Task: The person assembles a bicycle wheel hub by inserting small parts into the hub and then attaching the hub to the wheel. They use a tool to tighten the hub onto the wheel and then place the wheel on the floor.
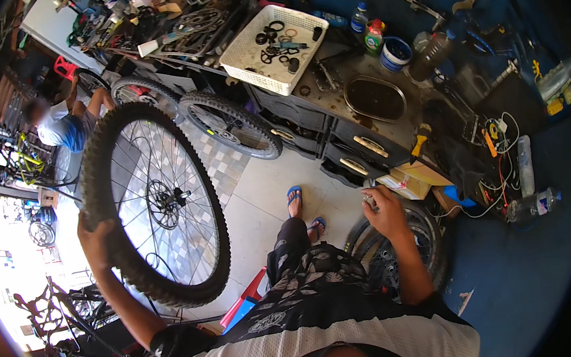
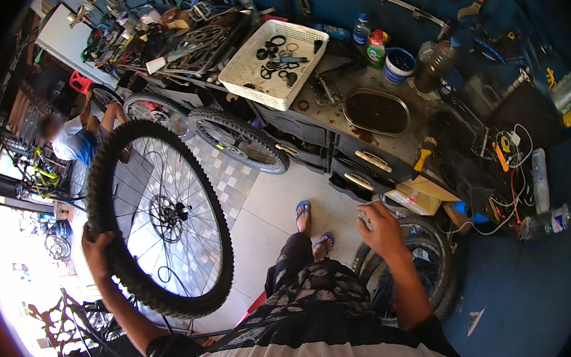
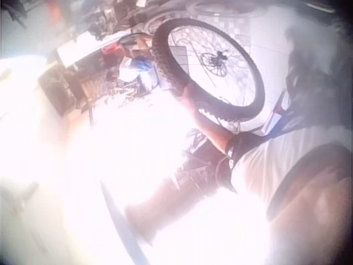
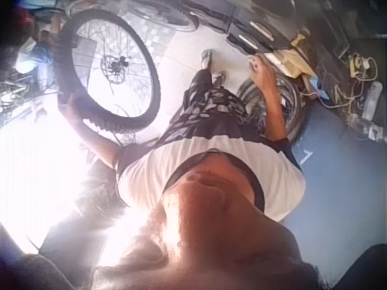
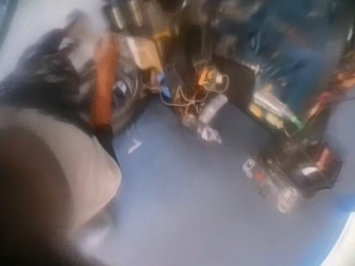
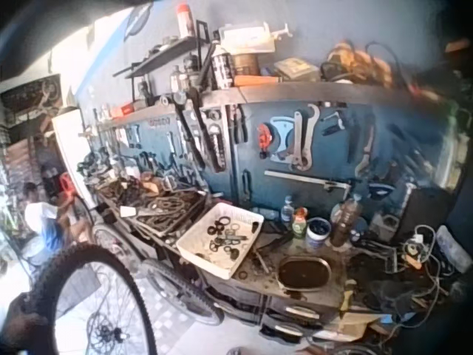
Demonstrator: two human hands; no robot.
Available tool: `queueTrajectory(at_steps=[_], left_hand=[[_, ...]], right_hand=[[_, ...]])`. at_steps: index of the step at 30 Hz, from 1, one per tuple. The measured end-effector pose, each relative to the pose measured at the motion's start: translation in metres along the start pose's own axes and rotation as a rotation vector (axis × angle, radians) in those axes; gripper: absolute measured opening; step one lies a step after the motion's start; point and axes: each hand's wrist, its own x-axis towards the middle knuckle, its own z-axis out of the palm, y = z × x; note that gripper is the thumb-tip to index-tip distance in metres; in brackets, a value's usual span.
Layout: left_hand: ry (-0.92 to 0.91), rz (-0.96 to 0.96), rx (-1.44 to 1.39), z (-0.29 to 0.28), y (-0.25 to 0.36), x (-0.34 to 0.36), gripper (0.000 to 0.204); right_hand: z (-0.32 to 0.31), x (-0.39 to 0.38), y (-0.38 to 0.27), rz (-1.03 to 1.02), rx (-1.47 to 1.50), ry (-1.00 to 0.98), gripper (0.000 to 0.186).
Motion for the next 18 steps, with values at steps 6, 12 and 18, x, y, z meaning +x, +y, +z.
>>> queueTrajectory(at_steps=[6,12,18], left_hand=[[0.001,0.154,0.142,-0.081,0.125,-0.001,0.079],[0.068,0.308,0.159,-0.072,0.199,0.01,0.076],[0.068,0.372,0.127,-0.05,0.228,0.06,0.08]], right_hand=[[0.024,0.016,-0.013,-0.079,0.022,0.012,0.028],[0.036,0.025,-0.02,-0.078,0.057,0.108,0.029],[0.053,0.019,-0.026,0.024,0.014,0.189,0.031]])
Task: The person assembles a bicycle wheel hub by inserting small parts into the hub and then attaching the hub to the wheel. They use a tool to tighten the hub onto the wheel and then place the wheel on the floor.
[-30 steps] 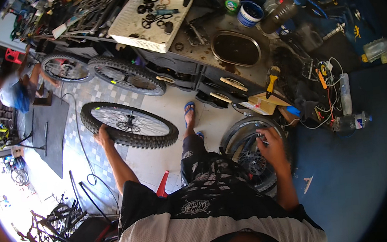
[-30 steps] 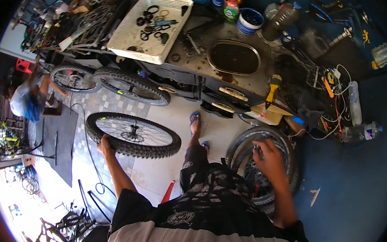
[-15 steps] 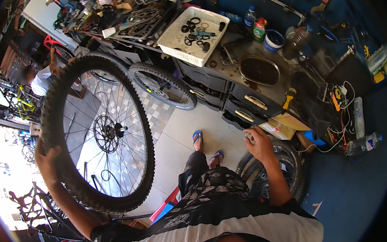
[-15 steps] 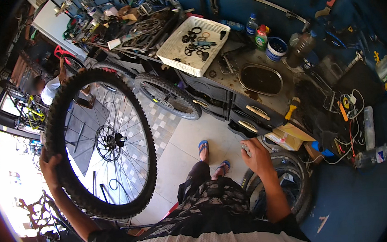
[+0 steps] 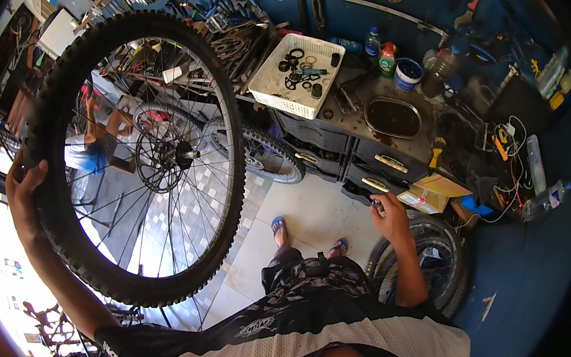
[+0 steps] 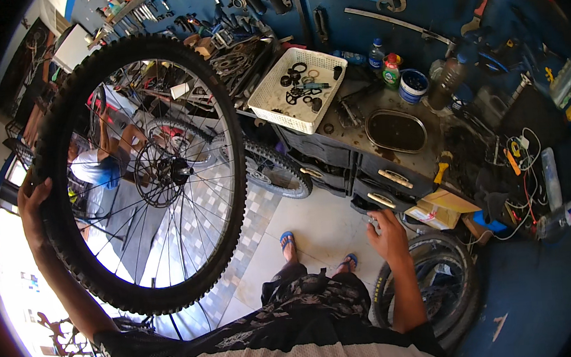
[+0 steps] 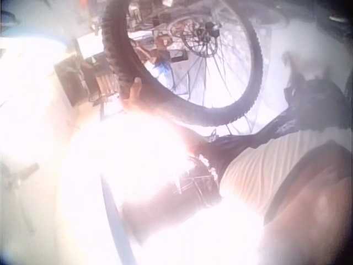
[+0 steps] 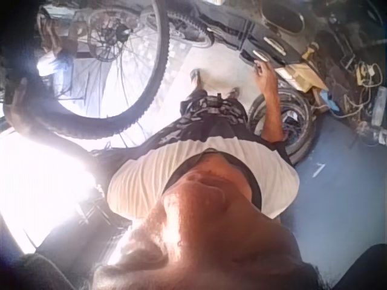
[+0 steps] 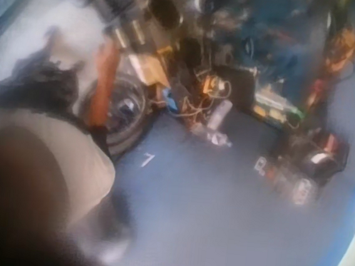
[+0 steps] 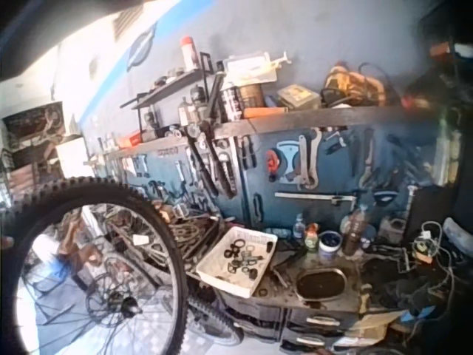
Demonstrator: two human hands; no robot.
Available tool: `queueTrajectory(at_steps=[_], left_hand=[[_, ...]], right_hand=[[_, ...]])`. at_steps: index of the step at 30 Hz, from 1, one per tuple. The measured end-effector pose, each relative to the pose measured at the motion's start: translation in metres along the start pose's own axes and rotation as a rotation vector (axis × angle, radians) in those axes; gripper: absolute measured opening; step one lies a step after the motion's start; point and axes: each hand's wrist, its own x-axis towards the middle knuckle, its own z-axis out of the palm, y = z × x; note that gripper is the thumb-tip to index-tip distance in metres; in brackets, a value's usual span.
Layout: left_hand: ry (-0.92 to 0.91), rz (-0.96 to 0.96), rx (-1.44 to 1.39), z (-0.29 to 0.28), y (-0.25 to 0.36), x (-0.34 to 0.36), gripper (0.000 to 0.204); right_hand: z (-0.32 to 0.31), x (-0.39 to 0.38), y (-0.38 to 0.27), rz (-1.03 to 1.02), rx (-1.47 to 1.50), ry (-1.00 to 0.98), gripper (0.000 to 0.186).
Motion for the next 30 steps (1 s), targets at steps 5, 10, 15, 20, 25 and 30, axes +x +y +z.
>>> queueTrajectory(at_steps=[5,10,15,20,25,30], left_hand=[[-0.037,0.053,-0.048,0.022,-0.015,0.066,0.083],[-0.22,0.297,0.018,0.061,-0.015,0.139,0.082],[-0.302,0.436,0.083,0.084,0.012,0.195,0.072],[-0.634,0.425,0.097,0.108,0.048,0.256,0.075],[-0.642,0.552,0.124,0.127,0.05,0.284,0.07],[-0.62,0.637,0.157,0.143,0.069,0.306,0.066]], right_hand=[[0.022,-0.004,-0.023,0.103,-0.061,0.072,0.029],[0.063,0.016,-0.06,0.182,-0.039,0.113,0.029],[0.117,0.056,-0.102,0.112,0.058,0.122,0.03],[0.166,0.108,-0.162,0.027,0.25,0.09,0.029],[0.182,0.135,-0.207,-0.056,0.255,0.042,0.03],[0.176,0.147,-0.215,-0.045,0.263,0.055,0.031]])
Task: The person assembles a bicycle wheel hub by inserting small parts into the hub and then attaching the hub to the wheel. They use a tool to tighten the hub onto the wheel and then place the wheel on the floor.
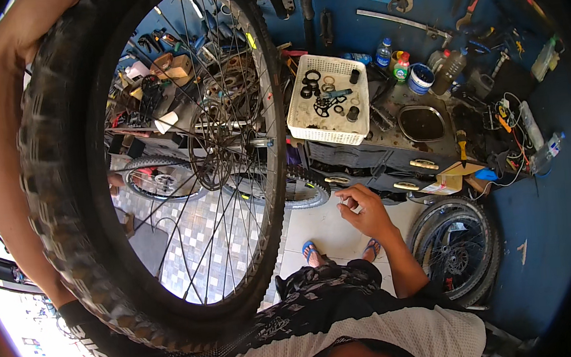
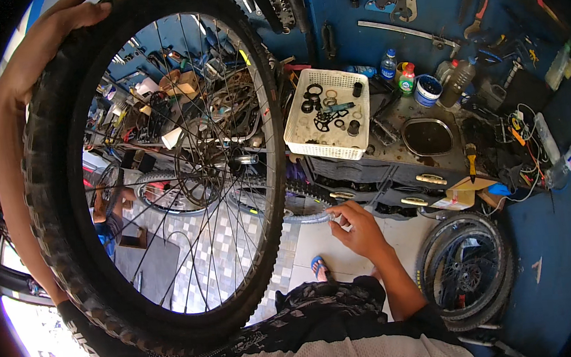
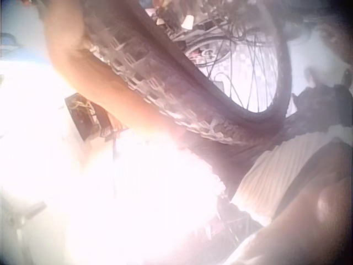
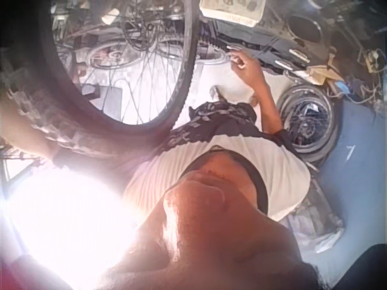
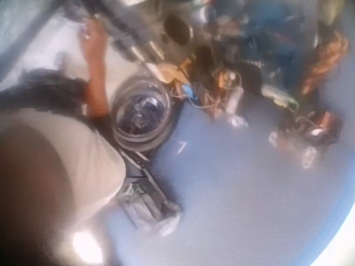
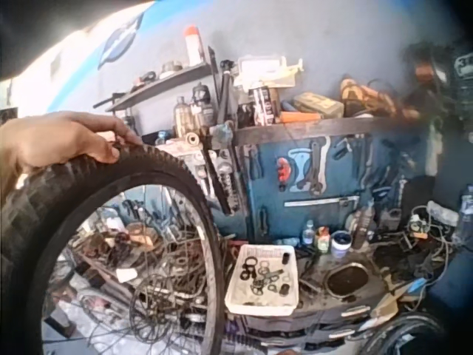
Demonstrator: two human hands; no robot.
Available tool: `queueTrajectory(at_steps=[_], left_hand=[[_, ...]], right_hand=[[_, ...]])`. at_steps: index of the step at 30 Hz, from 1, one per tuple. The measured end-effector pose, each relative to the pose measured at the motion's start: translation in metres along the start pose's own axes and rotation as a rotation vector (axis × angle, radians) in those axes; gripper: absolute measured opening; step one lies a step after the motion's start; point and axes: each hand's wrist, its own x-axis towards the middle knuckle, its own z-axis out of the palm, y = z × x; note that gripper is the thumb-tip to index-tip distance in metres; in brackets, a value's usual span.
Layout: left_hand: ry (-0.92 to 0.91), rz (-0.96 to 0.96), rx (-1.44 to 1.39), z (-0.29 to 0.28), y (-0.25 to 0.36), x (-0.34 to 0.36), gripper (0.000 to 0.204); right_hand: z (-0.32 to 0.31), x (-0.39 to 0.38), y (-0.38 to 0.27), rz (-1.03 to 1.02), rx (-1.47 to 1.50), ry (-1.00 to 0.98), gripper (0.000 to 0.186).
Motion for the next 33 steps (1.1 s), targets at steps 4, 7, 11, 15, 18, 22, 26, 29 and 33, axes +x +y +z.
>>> queueTrajectory(at_steps=[4,7,11,15,18,22,26,29,33], left_hand=[[-0.087,0.039,0.356,0.005,0.046,0.01,0.051],[-0.118,0.094,0.589,0.016,0.067,0.009,0.046],[-0.073,0.118,0.44,0.036,0.022,-0.001,0.044],[0.048,0.057,0.082,0.036,-0.049,-0.021,0.042],[0.188,-0.044,-0.24,0.044,-0.103,-0.048,0.04],[0.315,-0.17,-0.581,0.086,-0.172,-0.085,0.038],[0.27,-0.279,-0.778,0.17,-0.216,-0.115,0.036],[0.129,-0.33,-0.804,0.234,-0.233,-0.127,0.029],[-0.074,-0.322,-1.004,0.281,-0.24,-0.141,0.037]], right_hand=[[-0.008,0.003,0.005,0.032,0.023,0.04,0.033],[-0.009,0.008,0.007,0.06,0.03,0.059,0.034],[-0.006,0.017,0.009,0.05,0.031,0.058,0.034],[-0.004,0.028,0.013,0.038,0.073,0.065,0.034],[-0.002,0.041,0.016,0.047,0.098,0.034,0.033],[0.005,0.062,0.014,0.06,0.135,-0.007,0.034],[0.011,0.085,0.004,-0.031,0.166,-0.005,0.033],[0.01,0.097,-0.005,-0.062,0.144,-0.023,0.033],[0.017,0.114,-0.022,-0.101,0.195,0.007,0.033]])
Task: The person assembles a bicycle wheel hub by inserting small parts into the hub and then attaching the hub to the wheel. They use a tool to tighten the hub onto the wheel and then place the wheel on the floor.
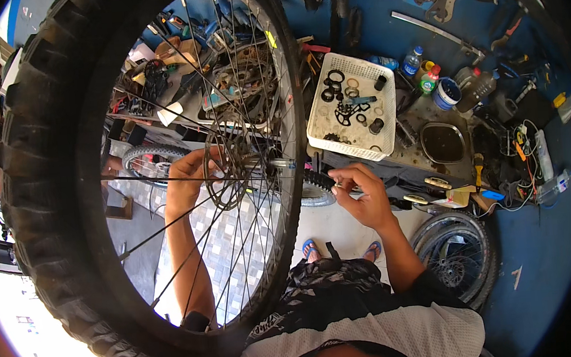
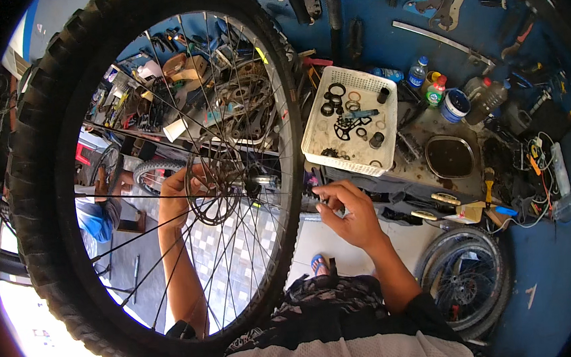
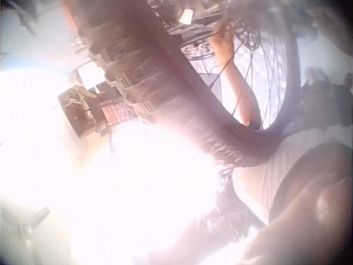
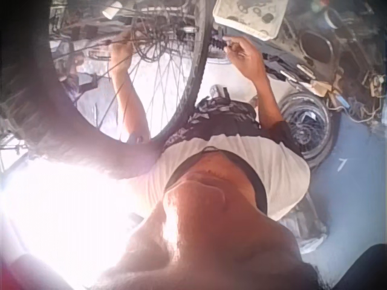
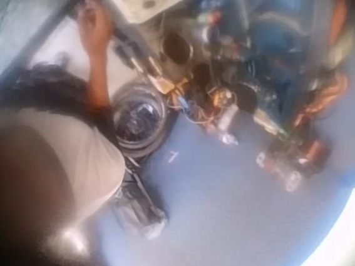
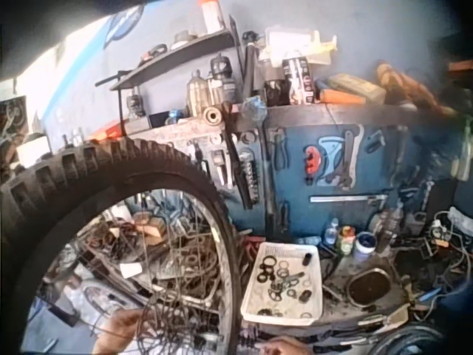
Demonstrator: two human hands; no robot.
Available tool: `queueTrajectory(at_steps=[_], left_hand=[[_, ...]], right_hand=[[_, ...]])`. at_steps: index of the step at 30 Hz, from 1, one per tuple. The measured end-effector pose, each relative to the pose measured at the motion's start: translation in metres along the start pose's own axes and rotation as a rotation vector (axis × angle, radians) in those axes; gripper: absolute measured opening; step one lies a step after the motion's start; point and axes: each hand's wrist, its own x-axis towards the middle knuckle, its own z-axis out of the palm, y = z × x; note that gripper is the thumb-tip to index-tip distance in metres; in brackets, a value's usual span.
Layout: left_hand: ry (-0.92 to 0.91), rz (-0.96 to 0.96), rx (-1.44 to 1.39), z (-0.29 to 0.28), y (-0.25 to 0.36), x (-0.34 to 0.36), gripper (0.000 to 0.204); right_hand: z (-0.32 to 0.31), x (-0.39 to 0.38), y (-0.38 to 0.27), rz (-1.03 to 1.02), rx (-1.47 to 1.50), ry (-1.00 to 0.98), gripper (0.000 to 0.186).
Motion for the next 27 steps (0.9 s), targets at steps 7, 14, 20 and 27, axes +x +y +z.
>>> queueTrajectory(at_steps=[7,14,20,27], left_hand=[[-0.009,-0.007,-0.07,0.007,-0.022,-0.004,0.043],[0.057,-0.026,-0.197,0.02,-0.025,-0.007,0.034],[0.032,-0.012,-0.228,0.022,-0.026,-0.003,0.034],[0.032,-0.025,-0.248,0.016,-0.034,0.002,0.034]], right_hand=[[0.021,0.025,-0.017,-0.153,0.079,0.042,0.035],[0.034,0.039,-0.016,-0.22,0.077,0.043,0.038],[0.039,0.043,-0.018,-0.177,0.057,0.029,0.035],[0.036,0.048,-0.013,-0.187,0.019,0.03,0.035]])
